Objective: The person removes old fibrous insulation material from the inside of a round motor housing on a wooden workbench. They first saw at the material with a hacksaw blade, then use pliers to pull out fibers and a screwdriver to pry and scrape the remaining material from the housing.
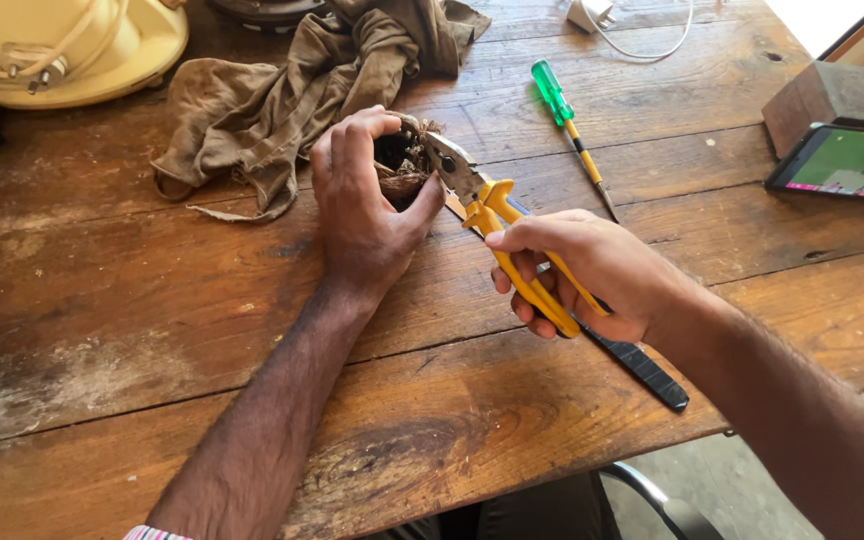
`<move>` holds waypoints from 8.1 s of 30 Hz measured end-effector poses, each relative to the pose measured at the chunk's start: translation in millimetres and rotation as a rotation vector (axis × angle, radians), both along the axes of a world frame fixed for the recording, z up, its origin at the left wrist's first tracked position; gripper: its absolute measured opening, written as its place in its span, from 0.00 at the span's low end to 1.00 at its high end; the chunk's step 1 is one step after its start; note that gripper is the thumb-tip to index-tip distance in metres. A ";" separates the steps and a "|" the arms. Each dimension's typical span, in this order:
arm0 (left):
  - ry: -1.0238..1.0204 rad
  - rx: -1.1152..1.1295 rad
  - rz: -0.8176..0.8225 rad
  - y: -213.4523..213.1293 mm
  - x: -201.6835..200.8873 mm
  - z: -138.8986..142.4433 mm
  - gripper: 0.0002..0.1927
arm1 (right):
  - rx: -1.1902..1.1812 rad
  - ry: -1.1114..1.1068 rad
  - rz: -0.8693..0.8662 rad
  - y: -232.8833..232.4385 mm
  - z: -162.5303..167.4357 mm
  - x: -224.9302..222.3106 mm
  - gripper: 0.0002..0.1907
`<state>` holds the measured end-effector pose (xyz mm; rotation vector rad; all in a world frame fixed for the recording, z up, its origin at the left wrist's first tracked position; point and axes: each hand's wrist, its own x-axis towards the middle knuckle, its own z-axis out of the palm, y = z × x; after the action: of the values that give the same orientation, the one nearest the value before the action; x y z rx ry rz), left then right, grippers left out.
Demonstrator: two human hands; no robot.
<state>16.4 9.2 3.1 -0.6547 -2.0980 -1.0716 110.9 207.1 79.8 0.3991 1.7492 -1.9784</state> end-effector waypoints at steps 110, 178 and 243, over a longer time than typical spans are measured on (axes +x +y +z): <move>0.151 -0.194 0.084 -4.8 16.5 8.9 0.14 | 1.050 0.977 -0.286 17.9 -57.7 -46.8 0.12; 0.082 -0.024 0.149 -10.2 5.6 -11.8 0.38 | 1.798 1.177 0.290 54.5 -44.3 -35.6 0.23; -0.214 0.277 -0.257 -30.2 -2.7 1.7 0.30 | 0.419 0.160 -0.064 15.2 -13.2 -30.1 0.18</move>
<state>13.7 -21.0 4.8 -0.7097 -2.0225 -1.6047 80.9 222.3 66.6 0.4466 2.2865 -1.7152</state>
